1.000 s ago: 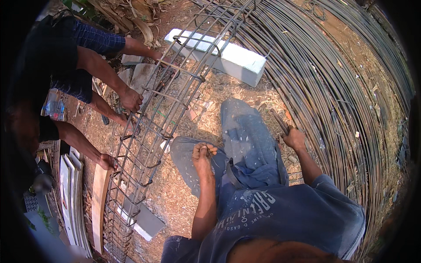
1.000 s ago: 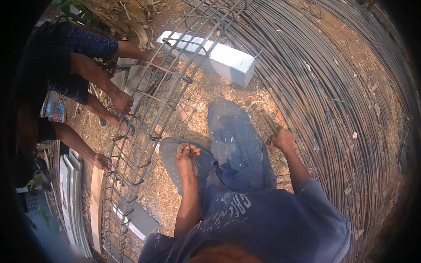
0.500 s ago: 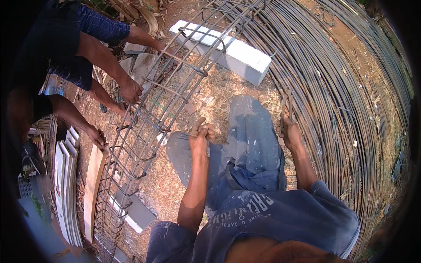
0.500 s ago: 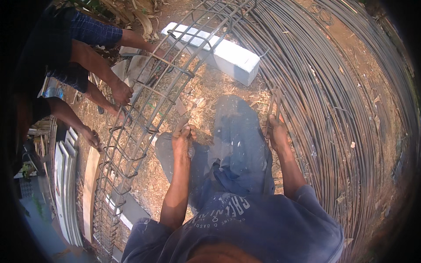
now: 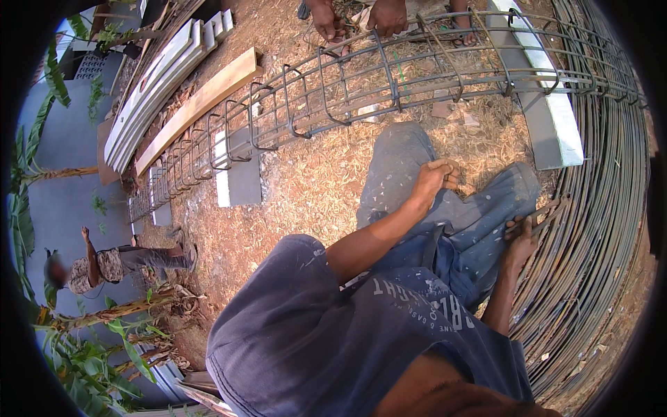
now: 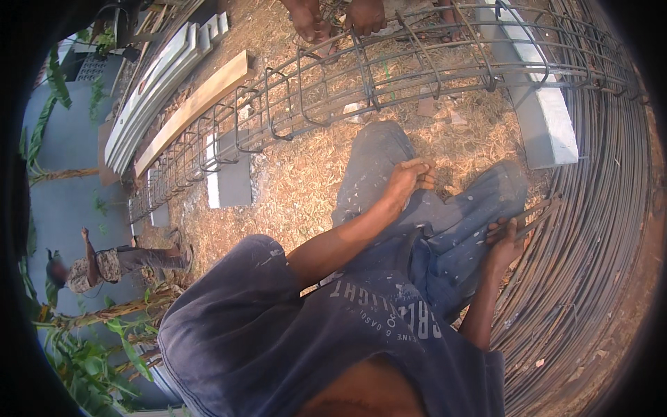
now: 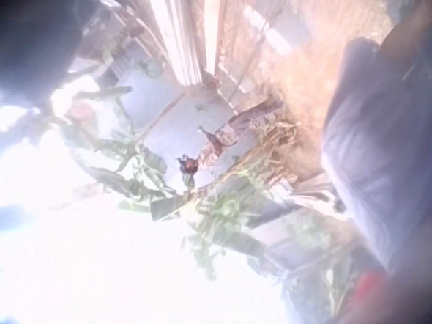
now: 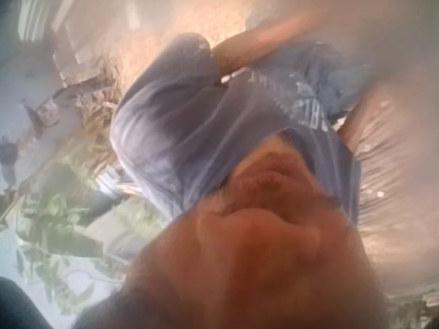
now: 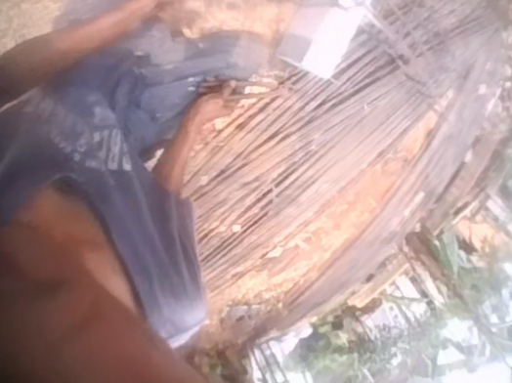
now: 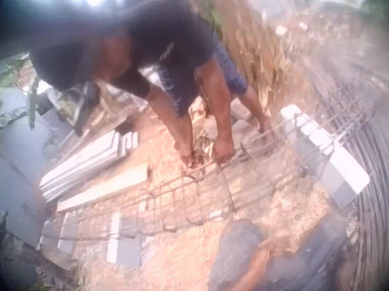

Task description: The person assembles a rebar cage by tying intersecting steel bars with wire using pliers. They move along the cage, positioning and twisting wire at multiple joints to secure the structure.

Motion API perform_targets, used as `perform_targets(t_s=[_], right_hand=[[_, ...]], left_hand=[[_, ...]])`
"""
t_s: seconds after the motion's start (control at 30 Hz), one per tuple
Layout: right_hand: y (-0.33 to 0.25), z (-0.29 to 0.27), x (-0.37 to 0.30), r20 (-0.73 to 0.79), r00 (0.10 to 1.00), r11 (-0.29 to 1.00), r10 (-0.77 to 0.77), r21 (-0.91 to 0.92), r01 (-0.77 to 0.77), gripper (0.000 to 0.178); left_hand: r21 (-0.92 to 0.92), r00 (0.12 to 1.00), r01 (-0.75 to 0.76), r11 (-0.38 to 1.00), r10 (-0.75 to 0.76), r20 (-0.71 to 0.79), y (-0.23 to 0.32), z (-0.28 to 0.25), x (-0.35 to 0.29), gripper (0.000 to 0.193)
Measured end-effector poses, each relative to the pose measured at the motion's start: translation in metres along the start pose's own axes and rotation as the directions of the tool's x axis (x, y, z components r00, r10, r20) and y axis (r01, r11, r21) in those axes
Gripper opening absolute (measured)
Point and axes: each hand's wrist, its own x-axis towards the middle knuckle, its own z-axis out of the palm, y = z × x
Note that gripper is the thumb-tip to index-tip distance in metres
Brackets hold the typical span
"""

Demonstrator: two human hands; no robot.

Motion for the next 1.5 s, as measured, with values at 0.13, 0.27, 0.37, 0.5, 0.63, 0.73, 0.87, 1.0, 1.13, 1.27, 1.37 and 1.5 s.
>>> perform_targets(t_s=[0.13, 0.27, 0.37, 0.5, 0.63, 0.73, 0.87, 1.0, 1.13, 1.27, 1.37, 1.5], right_hand=[[-0.006, 0.015, -0.003, -0.046, 0.998, 0.997, -0.048, -0.06, 0.046, 0.018], [-0.004, 0.014, -0.001, -0.03, 0.999, 0.994, -0.011, -0.112, 0.008, 0.021], [-0.003, 0.023, -0.007, -0.041, 0.998, 0.995, -0.04, -0.094, 0.036, 0.024], [0.004, 0.018, -0.001, -0.023, 0.999, 0.997, -0.046, -0.065, 0.045, 0.026], [-0.005, 0.027, -0.007, -0.016, 0.998, 0.995, -0.063, -0.085, 0.061, 0.027], [-0.011, 0.038, -0.013, -0.043, 0.999, 0.997, -0.027, -0.068, 0.024, 0.032], [-0.009, 0.036, -0.01, -0.055, 0.997, 0.997, -0.054, -0.049, 0.051, 0.038], [-0.007, 0.033, -0.013, -0.072, 0.995, 0.998, -0.063, -0.027, 0.061, 0.04], [-0.003, 0.035, -0.017, -0.047, 0.99, 0.99, -0.136, -0.04, 0.134, 0.039], [-0.01, 0.039, -0.02, -0.052, 0.989, 0.99, -0.14, -0.028, 0.139, 0.038], [-0.009, 0.034, -0.012, -0.068, 0.994, 0.996, -0.088, -0.034, 0.085, 0.038], [-0.01, 0.032, -0.008, -0.051, 0.999, 1.0, -0.015, -0.014, 0.014, 0.035]], left_hand=[[0.01, 0.999, -0.017, 1.0, 0.017, -0.04, -0.002, -0.005, 0.006, 0.027], [0.094, 1.0, -0.01, 0.996, 0.013, -0.027, 0.005, 0.007, 0.001, 0.028], [0.106, 0.997, -0.06, 0.993, 0.053, 0.062, 0.002, 0.0, 0.004, 0.026], [0.211, 0.99, -0.122, 0.97, 0.104, 0.094, 0.026, 0.014, -0.002, 0.026], [0.264, 0.988, -0.154, 0.952, 0.146, 0.05, 0.032, 0.008, -0.001, 0.024], [0.213, 0.994, -0.113, 0.971, 0.113, 0.014, 0.03, -0.004, -0.002, 0.023], [0.245, 0.999, -0.049, 0.968, 0.051, -0.003, 0.026, -0.013, 0.002, 0.024], [0.245, 0.994, -0.084, 0.966, 0.099, -0.052, 0.033, -0.015, 0.009, 0.023], [0.282, 0.955, -0.216, 0.935, 0.263, -0.14, 0.062, -0.012, 0.006, 0.026], [0.406, 0.907, -0.277, 0.871, 0.376, -0.19, 0.081, -0.014, 0.011, 0.029], [0.469, 0.831, -0.352, 0.81, 0.501, -0.241, 0.113, 0.006, 0.019, 0.031], [0.506, 0.739, -0.428, 0.749, 0.612, -0.282, 0.153, 0.015, 0.097, 0.031]])
